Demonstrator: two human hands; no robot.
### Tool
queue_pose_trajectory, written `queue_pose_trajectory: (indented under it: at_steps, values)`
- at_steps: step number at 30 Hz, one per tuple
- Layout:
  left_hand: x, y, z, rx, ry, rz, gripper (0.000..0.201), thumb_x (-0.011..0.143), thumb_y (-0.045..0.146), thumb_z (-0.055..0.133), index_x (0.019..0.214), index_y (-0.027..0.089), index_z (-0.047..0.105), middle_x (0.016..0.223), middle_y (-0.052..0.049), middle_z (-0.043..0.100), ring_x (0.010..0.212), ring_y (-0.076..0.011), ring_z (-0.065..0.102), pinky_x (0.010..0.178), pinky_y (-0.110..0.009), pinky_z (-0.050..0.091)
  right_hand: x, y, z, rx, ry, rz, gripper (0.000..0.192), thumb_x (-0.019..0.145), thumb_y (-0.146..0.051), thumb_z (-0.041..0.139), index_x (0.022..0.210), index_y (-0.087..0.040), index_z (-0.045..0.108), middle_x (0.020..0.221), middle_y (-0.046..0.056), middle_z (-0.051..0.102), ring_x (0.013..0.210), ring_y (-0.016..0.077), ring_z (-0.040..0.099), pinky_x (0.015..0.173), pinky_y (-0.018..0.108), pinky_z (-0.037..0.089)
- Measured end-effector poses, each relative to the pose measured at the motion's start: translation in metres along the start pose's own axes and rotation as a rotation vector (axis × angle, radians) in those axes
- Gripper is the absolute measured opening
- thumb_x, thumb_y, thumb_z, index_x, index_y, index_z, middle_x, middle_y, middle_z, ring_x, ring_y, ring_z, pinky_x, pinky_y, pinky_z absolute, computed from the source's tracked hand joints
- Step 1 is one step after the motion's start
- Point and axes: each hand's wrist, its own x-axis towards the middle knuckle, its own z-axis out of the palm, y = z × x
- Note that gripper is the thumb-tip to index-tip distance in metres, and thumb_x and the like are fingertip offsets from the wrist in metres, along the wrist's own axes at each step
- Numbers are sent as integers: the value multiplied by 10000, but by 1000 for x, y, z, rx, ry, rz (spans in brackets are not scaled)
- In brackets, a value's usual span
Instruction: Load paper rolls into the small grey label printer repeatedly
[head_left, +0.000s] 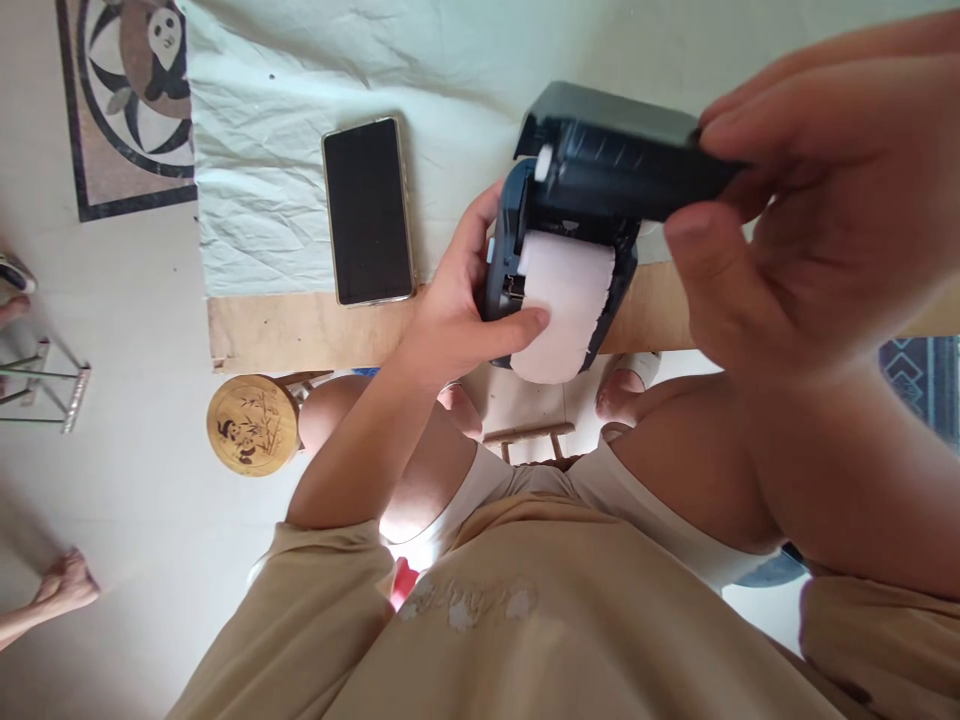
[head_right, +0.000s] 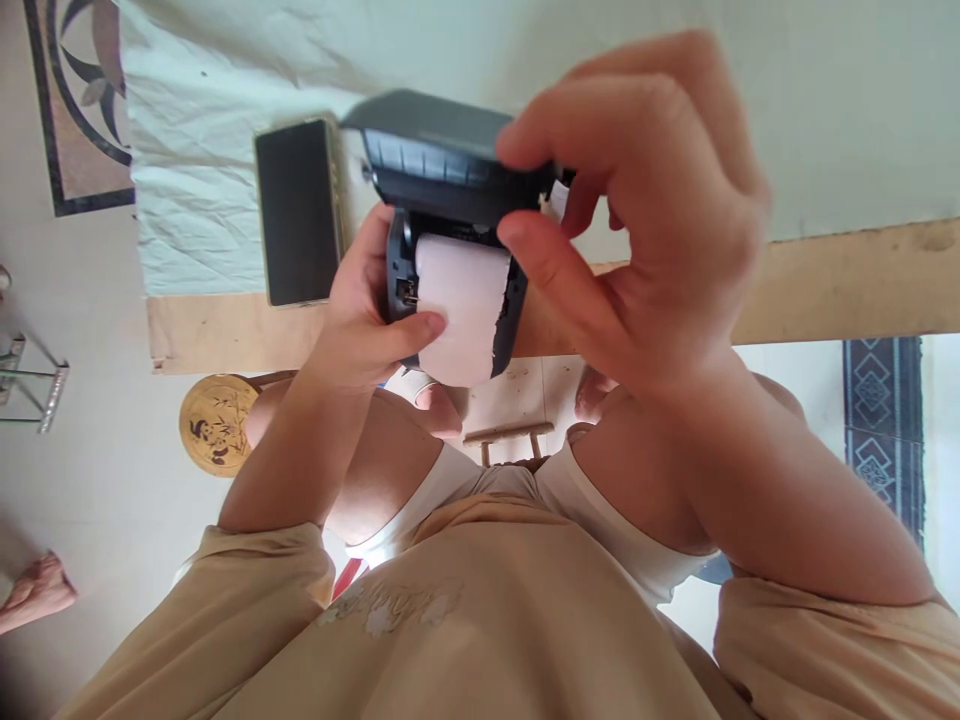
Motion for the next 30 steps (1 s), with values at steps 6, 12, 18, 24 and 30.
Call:
queue_pose_trajectory:
  at_steps: [6, 12, 18, 24, 30]
  values:
    - [2, 1, 2, -15, 28, -21, 794, 649, 353, 708, 1351, 241, 356, 1161, -67, 542, 1003, -228, 616, 811, -318, 531, 5, 0, 9, -153, -49, -290, 162, 708, -126, 619, 854, -182, 579, 982, 42, 538, 679, 55, 434, 561, 241, 431]
    - [0, 5, 8, -68, 89, -44, 760, 630, 374, 733, 1308, 238, 417, 1136, -60, 551, 1042, -255, 612, 872, -371, 528, 5, 1, 11, -169, -148, -293, 184, 716, -92, 582, 874, -185, 587, 986, 60, 486, 657, 43, 402, 525, 237, 411]
    - [0, 2, 8, -127, 102, -20, 782, 591, 397, 774, 1282, 245, 440, 1159, -51, 547, 1154, -286, 571, 975, -409, 493, 4, 2, 15, -189, -134, -269, 139, 786, -172, 528, 913, -191, 583, 1088, 95, 454, 810, 109, 494, 530, 242, 433]
    - [2, 1, 10, -208, 121, 20, 698, 656, 564, 691, 1241, 267, 455, 1166, -36, 576, 1268, -286, 499, 1038, -421, 467, 2, -1, 18, -72, -193, -83, 426, 781, -168, 543, 1193, -220, 447, 1367, 87, 357, 849, 76, 559, 520, 194, 453]
    - [6, -18, -4, -173, 26, 59, 718, 648, 512, 726, 1269, 307, 428, 1267, -14, 538, 1270, -268, 496, 1047, -396, 466, 3, -1, 18, -6, -250, -13, 446, 808, -206, 539, 1234, -251, 415, 1391, 45, 365, 955, 112, 580, 518, 184, 436]
